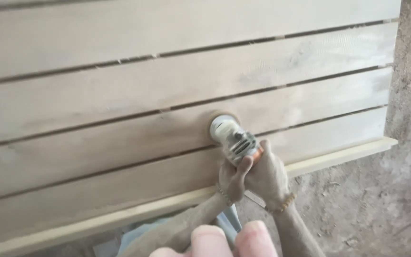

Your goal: Sanding the surface of a wooden furniture piece using an angle grinder with a sanding disc.

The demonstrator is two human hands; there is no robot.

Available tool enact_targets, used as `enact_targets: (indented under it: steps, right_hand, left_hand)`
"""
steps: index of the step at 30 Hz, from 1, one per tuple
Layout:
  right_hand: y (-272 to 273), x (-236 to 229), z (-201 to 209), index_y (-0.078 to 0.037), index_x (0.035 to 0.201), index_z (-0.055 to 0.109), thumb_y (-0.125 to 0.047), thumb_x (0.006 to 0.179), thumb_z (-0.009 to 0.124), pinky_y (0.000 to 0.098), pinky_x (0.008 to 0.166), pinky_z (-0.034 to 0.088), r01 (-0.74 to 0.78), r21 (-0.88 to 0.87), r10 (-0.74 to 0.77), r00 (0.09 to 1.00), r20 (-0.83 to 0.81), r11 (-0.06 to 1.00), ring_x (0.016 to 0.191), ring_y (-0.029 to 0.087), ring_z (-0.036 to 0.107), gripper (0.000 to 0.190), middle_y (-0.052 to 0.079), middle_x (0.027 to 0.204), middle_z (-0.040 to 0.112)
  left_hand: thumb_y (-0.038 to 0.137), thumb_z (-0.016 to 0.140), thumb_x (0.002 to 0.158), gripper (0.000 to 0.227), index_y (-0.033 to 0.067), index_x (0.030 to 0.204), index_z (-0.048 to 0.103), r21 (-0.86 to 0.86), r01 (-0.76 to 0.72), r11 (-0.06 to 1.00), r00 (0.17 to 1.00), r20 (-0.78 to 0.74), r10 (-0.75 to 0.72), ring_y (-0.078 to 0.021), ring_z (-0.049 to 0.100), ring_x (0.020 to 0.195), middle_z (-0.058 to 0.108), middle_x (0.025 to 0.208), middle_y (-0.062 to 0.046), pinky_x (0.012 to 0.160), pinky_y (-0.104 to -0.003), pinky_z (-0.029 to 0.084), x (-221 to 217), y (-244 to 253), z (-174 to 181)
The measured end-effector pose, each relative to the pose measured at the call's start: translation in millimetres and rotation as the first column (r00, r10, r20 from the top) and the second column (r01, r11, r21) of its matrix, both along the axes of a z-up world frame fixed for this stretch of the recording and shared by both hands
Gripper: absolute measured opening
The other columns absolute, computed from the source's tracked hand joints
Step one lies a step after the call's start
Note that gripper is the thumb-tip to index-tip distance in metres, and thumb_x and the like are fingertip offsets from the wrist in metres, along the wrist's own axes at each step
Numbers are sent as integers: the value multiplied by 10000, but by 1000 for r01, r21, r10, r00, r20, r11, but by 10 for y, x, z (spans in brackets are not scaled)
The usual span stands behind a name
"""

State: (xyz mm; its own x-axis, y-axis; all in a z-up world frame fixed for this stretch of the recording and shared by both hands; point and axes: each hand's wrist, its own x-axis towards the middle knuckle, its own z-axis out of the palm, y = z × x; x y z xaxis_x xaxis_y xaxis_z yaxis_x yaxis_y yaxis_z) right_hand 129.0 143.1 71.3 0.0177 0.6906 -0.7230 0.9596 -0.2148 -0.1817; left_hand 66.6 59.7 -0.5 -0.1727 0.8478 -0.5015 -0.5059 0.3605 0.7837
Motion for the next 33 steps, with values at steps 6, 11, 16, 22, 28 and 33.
enact_targets:
  steps: [6,11,16,22,28,33]
  right_hand:
    - [47,416,-72,33,1182,548,-400,780,815,379,540,649,-18,173,39,992,-122,985,702,250,774,649,143,925,720]
    - [-106,235,-142,79,1311,429,-299,751,806,375,614,649,-176,78,179,983,-36,981,706,303,764,774,186,799,742]
    - [32,375,-220,3,1079,640,-388,864,732,388,625,651,-151,128,165,981,-107,980,689,281,784,455,136,860,748]
    - [-186,51,-208,4,1099,635,-363,774,786,400,652,653,-260,101,269,959,-90,960,688,288,775,513,129,922,715]
    - [-493,-1035,0,-3,1097,551,-358,776,809,462,709,599,-410,59,414,895,-164,910,815,380,747,544,192,844,718]
    - [-459,-1171,125,-8,1108,534,-302,712,822,507,682,578,-475,142,495,825,-274,869,767,430,721,571,228,816,714]
  left_hand:
    - [707,517,889,835,35,1385,491,-202,239,950,969,-18,-247,-286,721,1072,692,1204,-173,928,-361,596,322,216,-37]
    - [650,598,986,756,-47,1280,616,79,-134,988,987,104,125,-283,654,1207,681,1263,-230,1043,-400,530,85,-85,29]
    - [638,581,993,715,-39,1198,688,136,-114,984,992,65,106,-292,692,1116,731,1182,-201,994,-454,579,290,98,-121]
    - [584,563,952,678,23,1332,593,-5,-98,995,992,78,98,-270,670,1167,690,1248,-136,1012,-404,544,-68,-156,43]
    - [434,476,1082,568,-28,1398,572,50,-404,914,913,81,399,-273,550,1343,604,1409,-160,1160,-386,404,-601,-967,-383]
    - [461,463,1046,617,-3,1454,476,-67,-527,847,827,187,530,-271,546,1327,566,1424,-154,1125,-392,427,-582,-987,-387]
